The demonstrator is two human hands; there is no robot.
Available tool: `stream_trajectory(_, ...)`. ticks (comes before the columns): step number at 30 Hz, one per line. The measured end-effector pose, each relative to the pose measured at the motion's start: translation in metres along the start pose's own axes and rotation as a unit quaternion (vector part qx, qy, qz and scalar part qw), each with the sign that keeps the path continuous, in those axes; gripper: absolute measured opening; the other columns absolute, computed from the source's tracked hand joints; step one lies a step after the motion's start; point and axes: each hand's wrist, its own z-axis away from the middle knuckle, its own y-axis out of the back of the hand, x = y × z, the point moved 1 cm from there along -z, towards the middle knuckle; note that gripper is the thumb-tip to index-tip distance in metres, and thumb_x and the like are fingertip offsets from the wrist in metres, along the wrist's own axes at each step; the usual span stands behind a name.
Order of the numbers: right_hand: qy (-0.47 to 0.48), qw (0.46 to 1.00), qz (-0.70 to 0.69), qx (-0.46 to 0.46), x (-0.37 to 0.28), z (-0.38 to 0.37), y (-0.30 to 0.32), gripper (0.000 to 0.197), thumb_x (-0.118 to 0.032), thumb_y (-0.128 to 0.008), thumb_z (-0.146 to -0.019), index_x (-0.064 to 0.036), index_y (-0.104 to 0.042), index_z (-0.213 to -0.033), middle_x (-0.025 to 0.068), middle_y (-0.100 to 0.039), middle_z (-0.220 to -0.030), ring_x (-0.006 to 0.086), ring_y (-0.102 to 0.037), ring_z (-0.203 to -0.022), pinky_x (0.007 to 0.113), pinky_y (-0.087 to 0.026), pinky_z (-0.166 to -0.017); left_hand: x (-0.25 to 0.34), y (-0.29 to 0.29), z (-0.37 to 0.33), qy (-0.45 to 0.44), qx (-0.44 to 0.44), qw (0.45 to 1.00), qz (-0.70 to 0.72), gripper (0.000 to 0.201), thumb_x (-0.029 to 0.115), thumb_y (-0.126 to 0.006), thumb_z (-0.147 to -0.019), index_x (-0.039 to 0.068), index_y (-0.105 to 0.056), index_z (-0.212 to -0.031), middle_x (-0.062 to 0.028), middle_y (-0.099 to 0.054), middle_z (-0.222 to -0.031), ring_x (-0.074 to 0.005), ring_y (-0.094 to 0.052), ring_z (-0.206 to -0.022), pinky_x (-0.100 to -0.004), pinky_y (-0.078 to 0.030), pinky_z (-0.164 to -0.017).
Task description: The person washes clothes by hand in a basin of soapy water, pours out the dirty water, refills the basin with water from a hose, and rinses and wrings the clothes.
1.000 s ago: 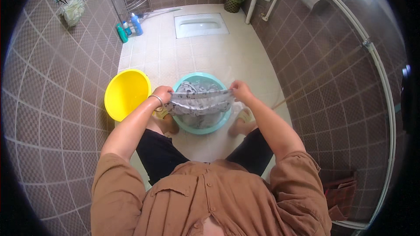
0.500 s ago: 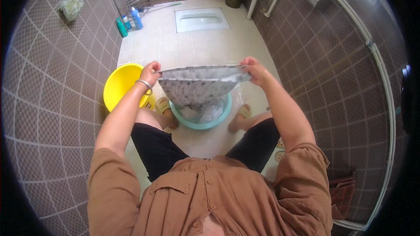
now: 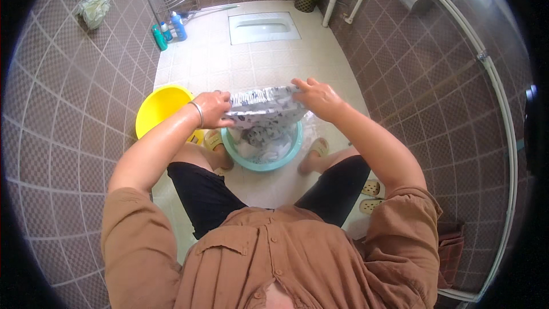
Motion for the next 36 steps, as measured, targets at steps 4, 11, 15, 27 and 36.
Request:
stream_trajectory(4, -0.051, 0.991, 0.038, -0.114, 0.0, -0.002, 0.014, 0.022, -0.013, -0.056, -0.068, -0.0112, -0.061, -0.09, 0.0088, -0.051, -0.104, 0.0275, -0.047, -0.097, 0.038, -0.043, -0.081, -0.013, 0.0, 0.003, 0.018, 0.066, 0.997, 0.045, 0.021, 0.029, -0.064, -0.068, 0.009, -0.061, -0.071, -0.0104, -0.054, -0.079, -0.0276, -0.054, -0.079, -0.0363, -0.045, -0.071)
stream_trajectory(11, -0.146, 0.957, -0.231, 0.097, -0.003, 0.006, 0.032, 0.021, -0.006, -0.046, -0.072, -0.007, -0.058, -0.089, 0.0122, -0.05, -0.099, 0.0311, -0.049, -0.093, 0.038, -0.042, -0.079, -0.013, 0.037, -0.011, 0.153, 0.339, 0.822, 0.431, 0.017, 0.015, -0.068, -0.068, 0.008, -0.055, -0.078, -0.009, -0.053, -0.074, -0.0214, -0.053, -0.072, -0.0307, -0.043, -0.065)
stream_trajectory(15, -0.171, 0.961, -0.215, -0.022, -0.003, 0.014, 0.01, 0.023, -0.006, -0.046, -0.073, -0.0065, -0.056, -0.094, 0.0127, -0.052, -0.097, 0.0306, -0.051, -0.093, 0.037, -0.041, -0.08, -0.002, 0.001, -0.01, 0.215, 0.023, 0.931, 0.294, 0.026, 0.021, -0.07, -0.066, 0.013, -0.056, -0.086, -0.0121, -0.059, -0.08, -0.0225, -0.057, -0.077, -0.0316, -0.044, -0.07)
stream_trajectory(27, -0.179, 0.814, -0.535, 0.141, -0.072, -0.05, 0.079, 0.027, -0.01, -0.054, -0.078, -0.0044, -0.044, -0.102, 0.0031, -0.048, -0.087, 0.009, -0.047, -0.08, 0.022, -0.04, -0.067, 0.06, 0.028, -0.06, 0.079, 0.374, 0.563, 0.733, 0.078, 0.033, -0.074, -0.064, 0.005, -0.032, -0.123, -0.0065, -0.05, -0.105, -0.0142, -0.048, -0.096, -0.0285, -0.042, -0.081)
stream_trajectory(36, -0.085, 0.833, -0.466, 0.287, -0.04, 0.001, 0.022, 0.108, -0.033, -0.079, -0.053, -0.0088, -0.013, -0.135, 0.0182, -0.023, -0.136, 0.0306, -0.028, -0.123, 0.04, -0.026, -0.099, 0.064, 0.11, -0.072, 0.153, 0.401, 0.535, 0.727, 0.038, 0.01, -0.068, -0.068, 0.002, -0.051, -0.101, -0.0056, -0.058, -0.09, -0.0147, -0.056, -0.082, -0.0266, -0.046, -0.073)
